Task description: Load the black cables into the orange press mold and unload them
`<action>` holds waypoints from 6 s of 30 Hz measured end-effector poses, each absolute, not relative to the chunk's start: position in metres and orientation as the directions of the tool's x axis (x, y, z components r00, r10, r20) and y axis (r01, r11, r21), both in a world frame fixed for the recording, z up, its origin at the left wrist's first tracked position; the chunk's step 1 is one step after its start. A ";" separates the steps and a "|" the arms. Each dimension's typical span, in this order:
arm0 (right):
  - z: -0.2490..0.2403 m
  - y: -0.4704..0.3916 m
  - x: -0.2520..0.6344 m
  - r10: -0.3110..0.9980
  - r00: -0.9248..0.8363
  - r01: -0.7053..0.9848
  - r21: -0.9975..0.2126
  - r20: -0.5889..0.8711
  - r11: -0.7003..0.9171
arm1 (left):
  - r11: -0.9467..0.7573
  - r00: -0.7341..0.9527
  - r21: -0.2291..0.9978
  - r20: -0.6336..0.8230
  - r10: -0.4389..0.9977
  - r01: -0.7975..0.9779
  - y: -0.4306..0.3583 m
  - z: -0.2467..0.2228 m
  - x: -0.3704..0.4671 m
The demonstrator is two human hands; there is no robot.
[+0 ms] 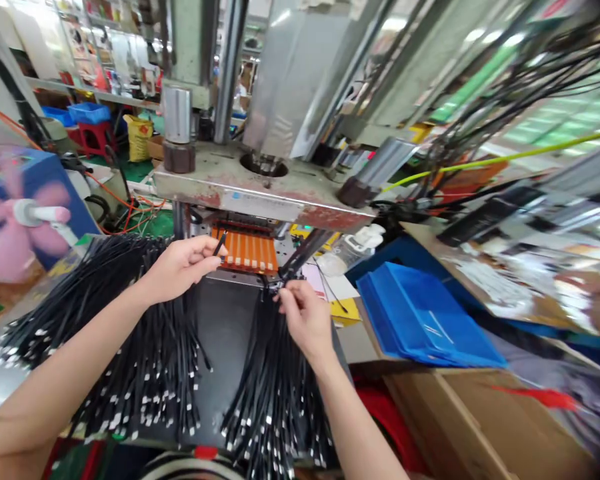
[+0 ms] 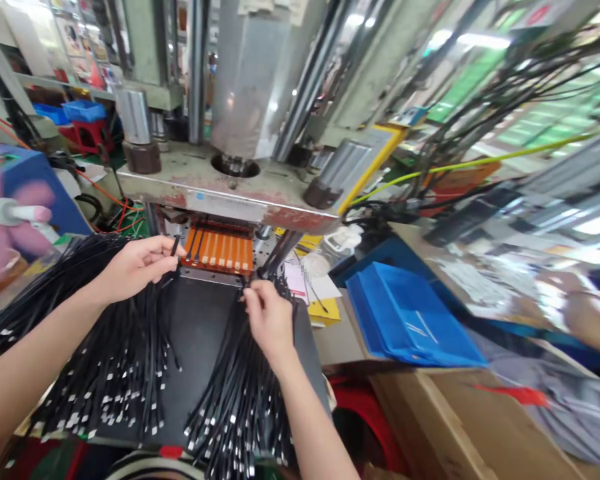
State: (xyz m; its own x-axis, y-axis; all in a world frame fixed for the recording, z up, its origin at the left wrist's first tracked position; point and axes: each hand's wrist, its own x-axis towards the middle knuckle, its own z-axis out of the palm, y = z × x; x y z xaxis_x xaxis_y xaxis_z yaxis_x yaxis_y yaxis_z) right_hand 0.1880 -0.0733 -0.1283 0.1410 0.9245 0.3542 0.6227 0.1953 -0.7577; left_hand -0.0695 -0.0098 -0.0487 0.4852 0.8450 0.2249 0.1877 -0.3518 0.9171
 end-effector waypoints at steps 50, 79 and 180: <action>-0.114 0.097 0.139 0.961 0.009 0.895 -0.430 0.278 0.116 | -0.737 0.742 0.127 0.001 0.670 0.664 0.100 -0.101 -0.026; -0.175 -0.038 0.244 0.946 0.268 0.956 -0.072 -0.185 -0.285 | -0.253 0.248 0.062 0.078 0.966 0.965 0.016 -0.134 -0.101; -0.178 -0.043 0.250 0.967 0.235 0.901 -0.395 0.097 -0.179 | 0.184 -0.181 0.063 -0.055 0.982 0.981 0.035 -0.133 -0.173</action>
State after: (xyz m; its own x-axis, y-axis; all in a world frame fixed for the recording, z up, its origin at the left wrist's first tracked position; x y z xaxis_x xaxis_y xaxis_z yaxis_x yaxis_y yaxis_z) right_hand 0.2504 -0.0429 -0.1784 0.2346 0.9672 0.0973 0.9009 -0.1787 -0.3954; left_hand -0.1728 0.0345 -0.1327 -0.1808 0.9820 -0.0545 0.9809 0.1841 0.0627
